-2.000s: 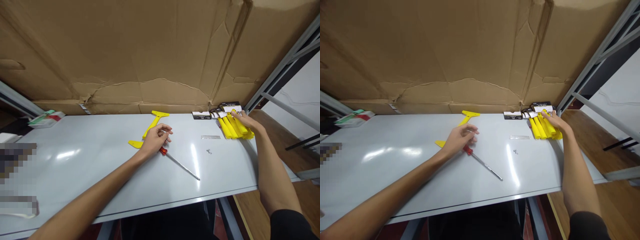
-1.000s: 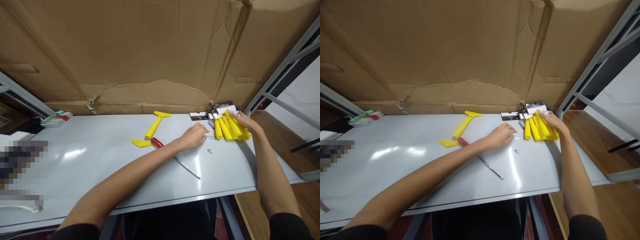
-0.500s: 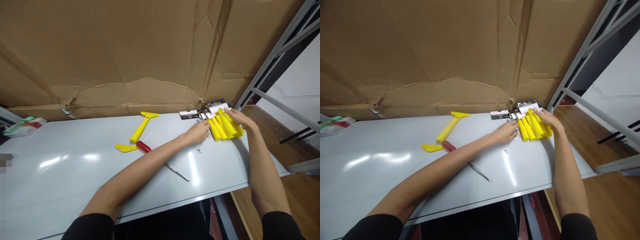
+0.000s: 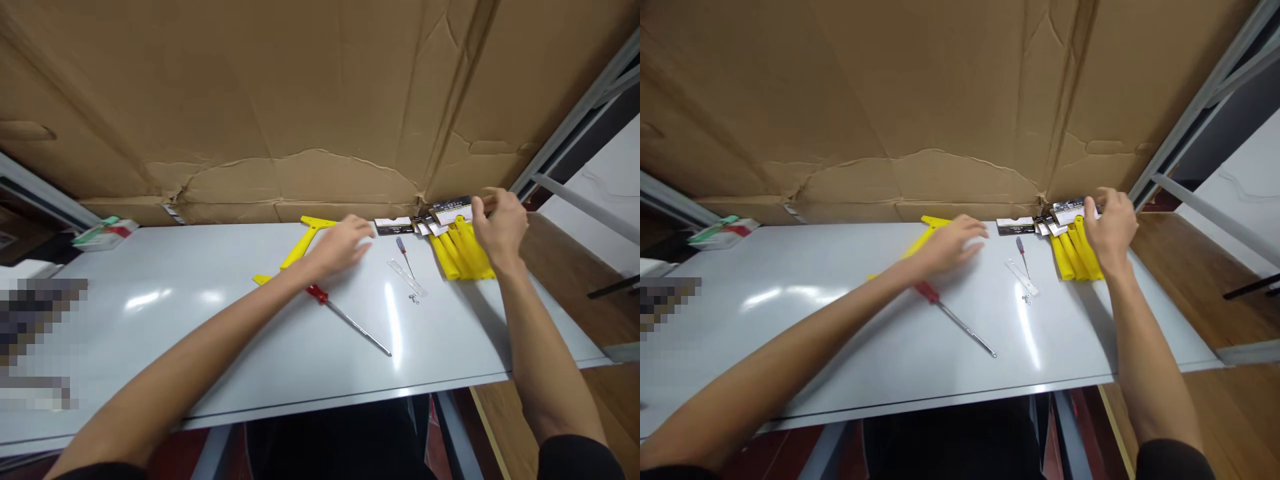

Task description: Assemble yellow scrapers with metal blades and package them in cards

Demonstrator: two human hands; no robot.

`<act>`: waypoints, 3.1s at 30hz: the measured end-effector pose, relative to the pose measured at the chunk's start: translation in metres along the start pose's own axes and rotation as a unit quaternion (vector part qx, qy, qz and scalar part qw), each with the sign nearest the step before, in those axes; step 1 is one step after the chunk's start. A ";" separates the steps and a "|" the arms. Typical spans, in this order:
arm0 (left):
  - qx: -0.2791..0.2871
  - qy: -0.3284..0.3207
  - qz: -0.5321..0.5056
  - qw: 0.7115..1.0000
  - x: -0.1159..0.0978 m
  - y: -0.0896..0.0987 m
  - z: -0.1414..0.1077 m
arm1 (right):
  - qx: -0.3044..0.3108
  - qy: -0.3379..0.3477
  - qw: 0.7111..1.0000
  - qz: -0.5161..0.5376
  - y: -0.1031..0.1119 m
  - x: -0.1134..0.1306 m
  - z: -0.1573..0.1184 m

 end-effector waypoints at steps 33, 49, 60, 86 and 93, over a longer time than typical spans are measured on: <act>-0.230 0.051 0.253 0.938 0.037 0.034 -0.106 | 0.420 0.163 0.893 0.003 -0.033 0.110 -0.076; -0.315 0.107 0.115 0.936 0.023 0.046 -0.109 | 0.265 0.448 0.791 0.321 0.003 0.170 -0.108; -0.282 0.190 0.149 0.929 0.041 0.045 -0.103 | 0.387 0.419 0.816 0.098 -0.002 0.207 -0.133; 0.169 0.351 -0.556 0.735 0.022 0.036 -0.101 | 0.395 0.245 0.820 0.334 -0.038 0.149 -0.040; 0.252 0.319 -0.570 0.714 0.004 0.022 -0.108 | 0.378 -0.076 0.671 0.633 -0.021 0.155 -0.084</act>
Point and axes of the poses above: each hand's wrist, its own z-axis towards the middle knuckle, its own y-axis out of the back of the hand, x = y × z, the point moved 1 cm from there along z, towards the middle knuckle, and after that the axes turned 14 degrees about y, right-handed, at the moved point
